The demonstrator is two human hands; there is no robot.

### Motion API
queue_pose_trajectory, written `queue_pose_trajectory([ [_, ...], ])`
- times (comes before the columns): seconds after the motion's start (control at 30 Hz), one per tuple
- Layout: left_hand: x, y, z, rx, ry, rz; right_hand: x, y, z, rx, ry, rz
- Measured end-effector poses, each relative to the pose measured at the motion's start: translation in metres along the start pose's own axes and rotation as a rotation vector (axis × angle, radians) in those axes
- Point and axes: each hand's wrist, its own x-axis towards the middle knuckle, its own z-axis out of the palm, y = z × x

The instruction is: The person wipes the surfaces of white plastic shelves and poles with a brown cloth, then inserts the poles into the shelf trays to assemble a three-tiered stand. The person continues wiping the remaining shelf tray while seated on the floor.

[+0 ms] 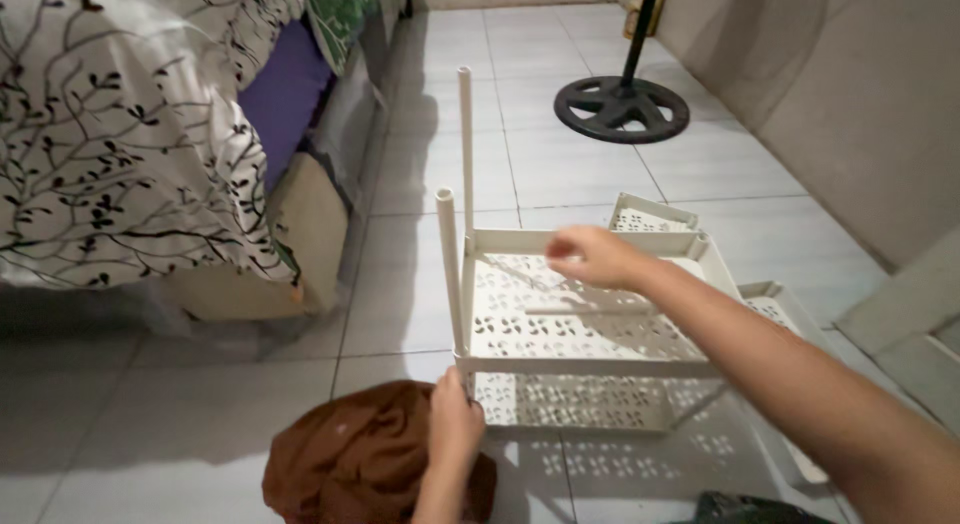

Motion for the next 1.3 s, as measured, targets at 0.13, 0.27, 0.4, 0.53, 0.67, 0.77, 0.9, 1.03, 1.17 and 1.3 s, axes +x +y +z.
queue_pose_trajectory([
  [0.13, -0.019, 0.028, -0.033, 0.014, -0.121, -0.158, -0.071, 0.027, -0.019, -0.127, -0.125, 0.075],
  [0.27, -0.030, 0.022, -0.048, 0.130, 0.029, -0.122, -0.103, 0.036, -0.027, -0.328, -0.128, 0.074],
  [0.4, -0.027, -0.006, -0.050, 0.272, 0.180, -0.310, -0.122, 0.015, -0.031, -0.355, 0.026, 0.096],
  [0.53, -0.027, -0.032, -0.038, 0.327, -0.150, -0.530, -0.145, -0.031, -0.024, -0.222, 0.302, 0.030],
  [0.67, -0.030, -0.045, -0.028, 0.381, -0.314, -0.592, -0.177, -0.073, 0.000, 0.003, 0.355, 0.103],
  [0.77, -0.032, -0.050, -0.028, 0.364, -0.198, -0.610, -0.205, -0.092, 0.044, 0.150, 0.391, -0.077],
  [0.9, -0.030, -0.047, -0.038, 0.224, -0.190, -0.675, -0.226, -0.107, 0.116, 0.333, 0.333, -0.101],
  [1.03, -0.017, -0.047, -0.052, -0.208, 0.134, -0.734, -0.234, -0.114, 0.176, 0.504, 0.391, -0.174],
  [1.17, -0.011, -0.071, -0.075, -1.198, 0.559, -0.763, -0.233, -0.120, 0.230, 0.737, 0.222, 0.304],
  [1.3, -0.024, -0.095, -0.073, -1.525, 0.616, -0.543, -0.222, -0.108, 0.277, 0.735, 0.250, 0.131],
])
